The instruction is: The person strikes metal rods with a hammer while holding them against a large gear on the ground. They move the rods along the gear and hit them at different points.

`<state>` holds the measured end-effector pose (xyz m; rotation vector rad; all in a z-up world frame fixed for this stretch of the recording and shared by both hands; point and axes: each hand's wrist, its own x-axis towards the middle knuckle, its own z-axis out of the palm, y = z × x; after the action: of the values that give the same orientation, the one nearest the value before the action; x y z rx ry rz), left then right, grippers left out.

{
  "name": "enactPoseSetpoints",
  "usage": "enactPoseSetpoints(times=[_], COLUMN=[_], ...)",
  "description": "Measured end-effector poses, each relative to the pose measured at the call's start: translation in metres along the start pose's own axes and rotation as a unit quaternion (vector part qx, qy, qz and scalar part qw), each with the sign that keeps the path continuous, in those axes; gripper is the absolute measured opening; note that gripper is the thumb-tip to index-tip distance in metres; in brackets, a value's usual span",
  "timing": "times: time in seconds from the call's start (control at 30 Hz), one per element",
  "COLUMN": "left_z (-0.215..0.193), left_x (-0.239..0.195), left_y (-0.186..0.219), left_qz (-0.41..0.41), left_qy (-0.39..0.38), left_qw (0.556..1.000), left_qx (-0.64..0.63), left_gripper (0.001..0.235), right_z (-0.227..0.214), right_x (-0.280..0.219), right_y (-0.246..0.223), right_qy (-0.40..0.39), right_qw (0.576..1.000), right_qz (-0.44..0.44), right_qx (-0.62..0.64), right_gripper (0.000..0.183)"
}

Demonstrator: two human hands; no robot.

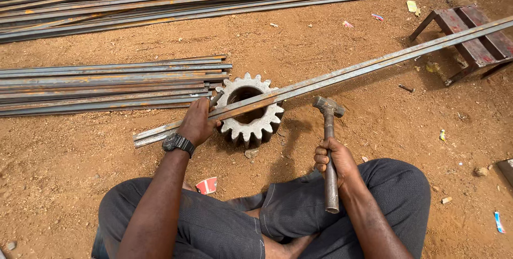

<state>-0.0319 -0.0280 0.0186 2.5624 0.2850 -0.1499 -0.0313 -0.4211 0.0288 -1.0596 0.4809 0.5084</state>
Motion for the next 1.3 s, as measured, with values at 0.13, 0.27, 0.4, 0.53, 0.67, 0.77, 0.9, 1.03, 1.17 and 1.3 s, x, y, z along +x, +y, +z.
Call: enactPoseSetpoints(times=[0.13, 0.27, 0.4, 0.53, 0.67, 0.77, 0.9, 1.03, 1.17, 1.3], left_z=[-0.001, -0.007, -0.014, -0.020, 0.004, 0.034, 0.059, 0.064, 0.065, 0.067], left_x=[-0.002, -0.003, -0.004, -0.003, 0.030, 0.068, 0.105, 0.113, 0.116, 0.117], left_y=[-0.001, 0.003, 0.008, 0.007, 0.028, 0.065, 0.100, 0.100, 0.093, 0.091], left_qz=[0.016, 0.010, -0.014, -0.004, -0.020, 0.056, 0.033, 0.040, 0.059, 0.052], left_qy=[0.024, 0.006, -0.003, 0.045, 0.069, 0.087, 0.055, 0.019, -0.003, -0.003], left_qw=[1.000, 1.000, 1.000, 0.999, 0.916, 0.913, 0.913, 0.919, 0.908, 0.913], left_qx=[-0.007, -0.011, -0.012, 0.012, -0.396, -0.394, -0.403, -0.392, -0.415, -0.405], left_gripper=[0.046, 0.044, 0.046, 0.040, 0.037, 0.027, 0.022, 0.020, 0.019, 0.018], right_z=[-0.002, -0.004, -0.003, 0.005, 0.017, 0.025, 0.026, 0.021, 0.020, 0.020], right_x=[-0.002, -0.001, -0.008, -0.023, -0.039, -0.046, -0.046, -0.041, -0.039, -0.042], right_y=[-0.001, -0.004, -0.007, -0.021, -0.034, -0.039, -0.036, -0.031, -0.030, -0.029], right_qy=[-0.002, -0.031, -0.045, -0.002, 0.023, 0.012, 0.017, 0.018, 0.007, -0.006], right_qw=[1.000, 0.999, 0.998, 0.992, 0.972, 0.961, 0.956, 0.954, 0.957, 0.956], right_qz=[-0.009, 0.001, 0.001, -0.061, -0.116, -0.141, -0.111, -0.075, -0.064, -0.079], right_qx=[0.014, 0.024, 0.040, -0.109, -0.202, -0.237, -0.273, -0.289, -0.283, -0.281], right_gripper=[0.029, 0.029, 0.026, 0.016, 0.014, 0.017, 0.018, 0.015, 0.014, 0.014])
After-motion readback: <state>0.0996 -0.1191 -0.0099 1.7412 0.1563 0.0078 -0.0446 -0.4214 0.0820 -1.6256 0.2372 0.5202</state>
